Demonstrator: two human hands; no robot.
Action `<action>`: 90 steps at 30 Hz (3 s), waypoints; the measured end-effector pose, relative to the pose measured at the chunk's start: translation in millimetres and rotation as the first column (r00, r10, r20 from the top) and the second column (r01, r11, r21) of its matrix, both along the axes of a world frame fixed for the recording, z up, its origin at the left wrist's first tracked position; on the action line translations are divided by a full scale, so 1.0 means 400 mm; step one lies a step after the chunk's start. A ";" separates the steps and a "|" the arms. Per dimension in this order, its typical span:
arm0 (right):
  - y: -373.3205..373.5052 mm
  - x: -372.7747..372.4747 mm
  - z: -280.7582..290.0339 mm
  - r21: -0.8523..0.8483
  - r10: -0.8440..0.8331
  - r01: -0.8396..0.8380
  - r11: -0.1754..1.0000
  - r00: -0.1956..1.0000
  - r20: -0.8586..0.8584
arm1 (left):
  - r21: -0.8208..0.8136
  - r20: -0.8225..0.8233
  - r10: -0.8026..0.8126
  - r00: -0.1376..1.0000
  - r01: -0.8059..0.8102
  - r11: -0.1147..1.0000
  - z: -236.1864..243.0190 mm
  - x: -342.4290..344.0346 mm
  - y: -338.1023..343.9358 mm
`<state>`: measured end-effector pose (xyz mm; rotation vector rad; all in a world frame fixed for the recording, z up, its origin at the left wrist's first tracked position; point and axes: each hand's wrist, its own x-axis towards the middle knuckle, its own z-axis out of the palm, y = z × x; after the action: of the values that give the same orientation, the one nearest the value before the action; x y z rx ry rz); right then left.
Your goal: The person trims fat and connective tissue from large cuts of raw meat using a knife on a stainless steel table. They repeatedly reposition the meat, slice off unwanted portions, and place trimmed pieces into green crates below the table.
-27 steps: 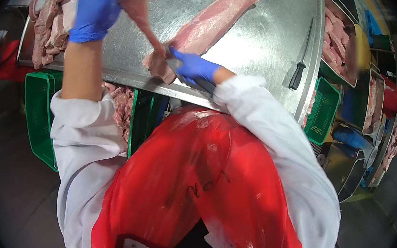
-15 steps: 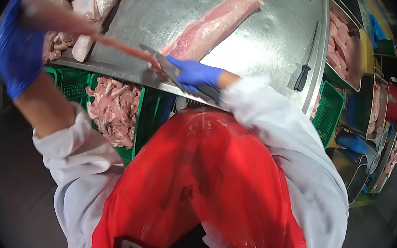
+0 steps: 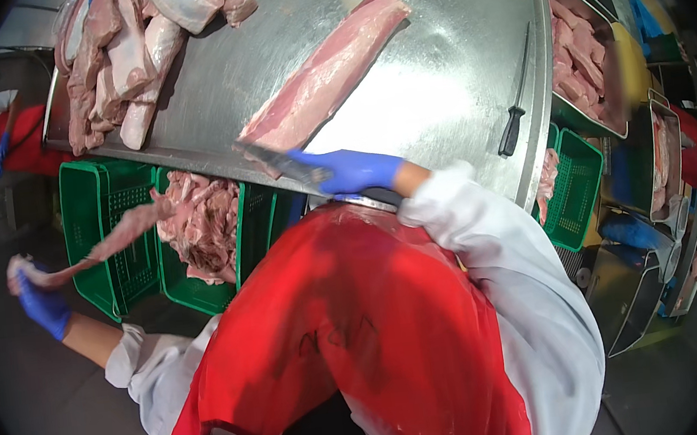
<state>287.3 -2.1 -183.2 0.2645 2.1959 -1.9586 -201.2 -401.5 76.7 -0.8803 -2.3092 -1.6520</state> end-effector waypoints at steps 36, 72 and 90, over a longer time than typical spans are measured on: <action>-0.152 0.836 -0.009 -0.171 -0.933 0.985 -0.026 0.038 0.358 | -0.824 0.174 -0.845 0.506 0.545 0.156 -0.890 0.683 0.860; 0.155 0.516 -0.208 -0.195 -0.969 0.964 0.180 0.208 0.133 | -0.829 0.072 -0.853 0.516 0.507 0.236 -0.738 1.079 1.344; 0.243 0.225 -0.197 -0.259 -0.908 0.889 0.379 0.411 0.083 | -0.836 0.127 -0.833 0.538 0.510 0.202 -0.657 1.096 1.371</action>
<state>377.3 94.9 -262.2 1.7152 1.8863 -2.7368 237.2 147.0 -186.0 -2.5025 -2.4318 -0.1954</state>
